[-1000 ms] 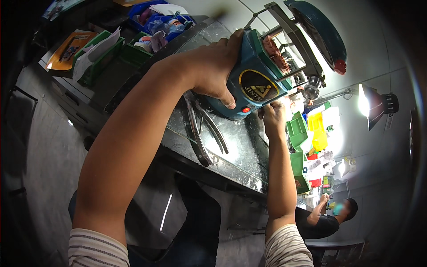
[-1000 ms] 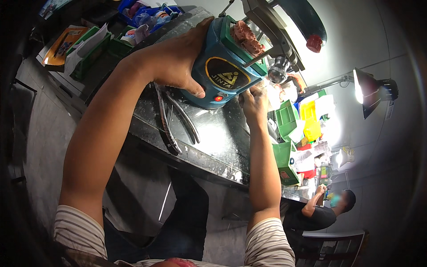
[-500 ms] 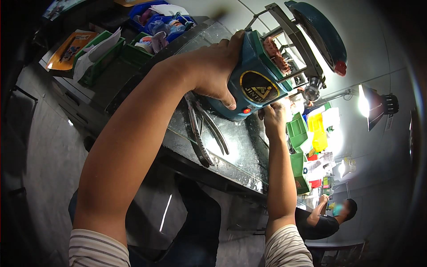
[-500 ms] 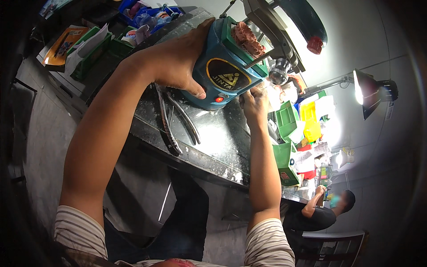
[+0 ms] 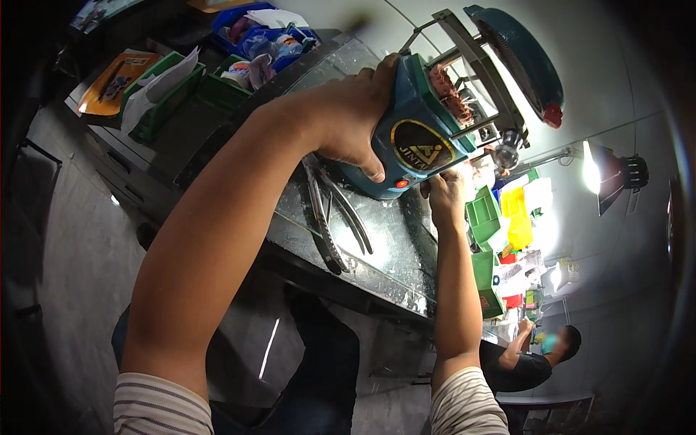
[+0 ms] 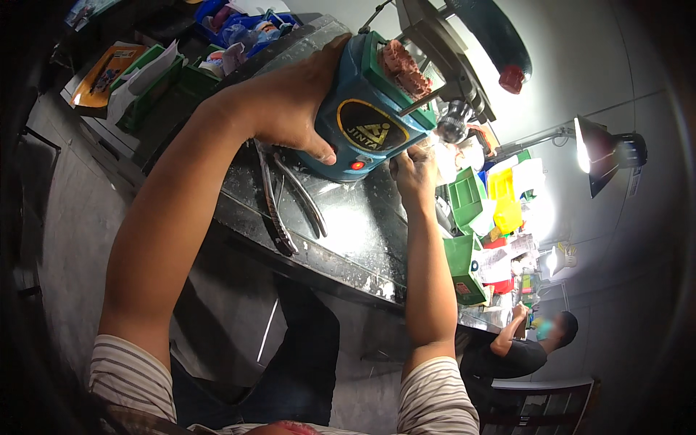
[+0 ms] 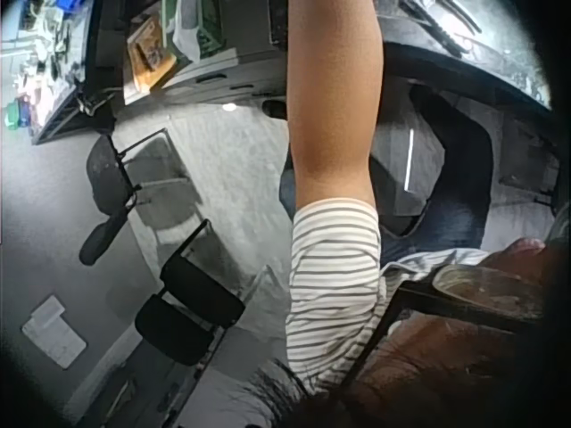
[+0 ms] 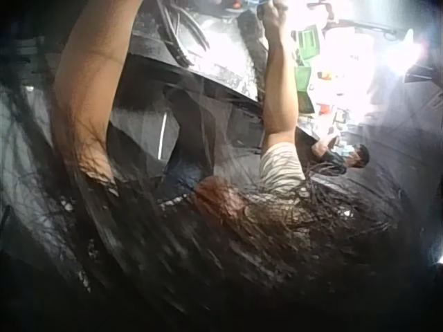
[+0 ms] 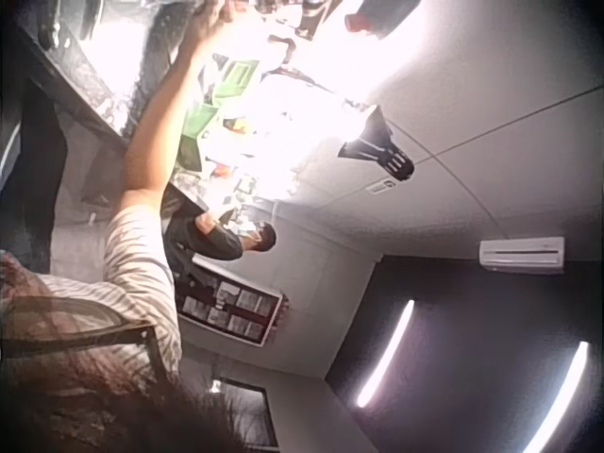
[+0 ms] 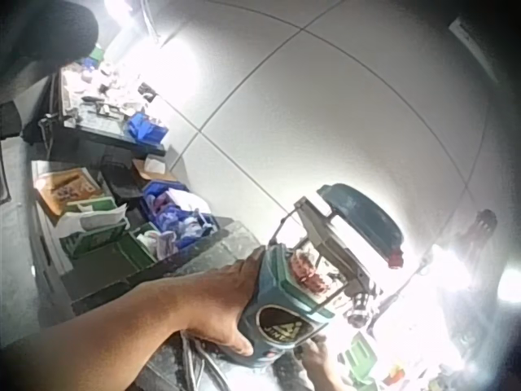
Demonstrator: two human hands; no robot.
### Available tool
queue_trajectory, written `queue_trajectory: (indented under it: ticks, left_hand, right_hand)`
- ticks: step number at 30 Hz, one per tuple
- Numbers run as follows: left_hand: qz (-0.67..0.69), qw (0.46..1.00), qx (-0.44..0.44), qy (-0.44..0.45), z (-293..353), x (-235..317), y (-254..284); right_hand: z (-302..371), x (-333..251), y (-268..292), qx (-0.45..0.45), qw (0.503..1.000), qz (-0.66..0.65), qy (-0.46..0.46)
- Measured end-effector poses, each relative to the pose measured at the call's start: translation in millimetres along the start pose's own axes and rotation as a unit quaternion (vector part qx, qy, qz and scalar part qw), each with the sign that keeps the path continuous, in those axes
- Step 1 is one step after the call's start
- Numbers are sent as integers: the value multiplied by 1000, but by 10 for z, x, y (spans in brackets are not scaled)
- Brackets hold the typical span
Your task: The person operates a vacuum forming machine over a dental model and uses a metal probe to work along the edges of the model.
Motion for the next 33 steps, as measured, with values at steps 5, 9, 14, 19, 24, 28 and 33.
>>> queue_trajectory:
  ticks: [5,9,14,19,24,28,33]
  left_hand:
    - [-17,1000,-8,-8,15,-50,-52]
    - [-17,999,-26,21,32,-28,-39]
    - [-11,1000,-18,19,19,-53,1]
    - [-7,999,-4,-43,-56,-1,-5]
    - [19,998,14,-64,79,73,78]
    - [72,997,-15,-17,38,205,100]
    - [45,998,-10,-36,19,256,101]
  right_hand:
    - [-23,132,-21,6,998,42,34]
    - [-32,103,-10,1,999,29,39]
    - [-70,118,-36,6,1000,11,27]
    - [-54,179,77,12,993,94,76]
    - [70,-184,-51,-10,998,54,31]
    - [84,-177,22,-22,996,79,47]
    - [86,-157,34,-36,997,58,-20]
Point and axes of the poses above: each hand's wrist, its own z-axis away from the middle knuckle, its own y-axis out of the back of the hand, x = y × z, the point moved 5 cm from there along -z, towards the middle knuckle, and after that the axes turned 11 degrees about -x, right-handed, at the moved point
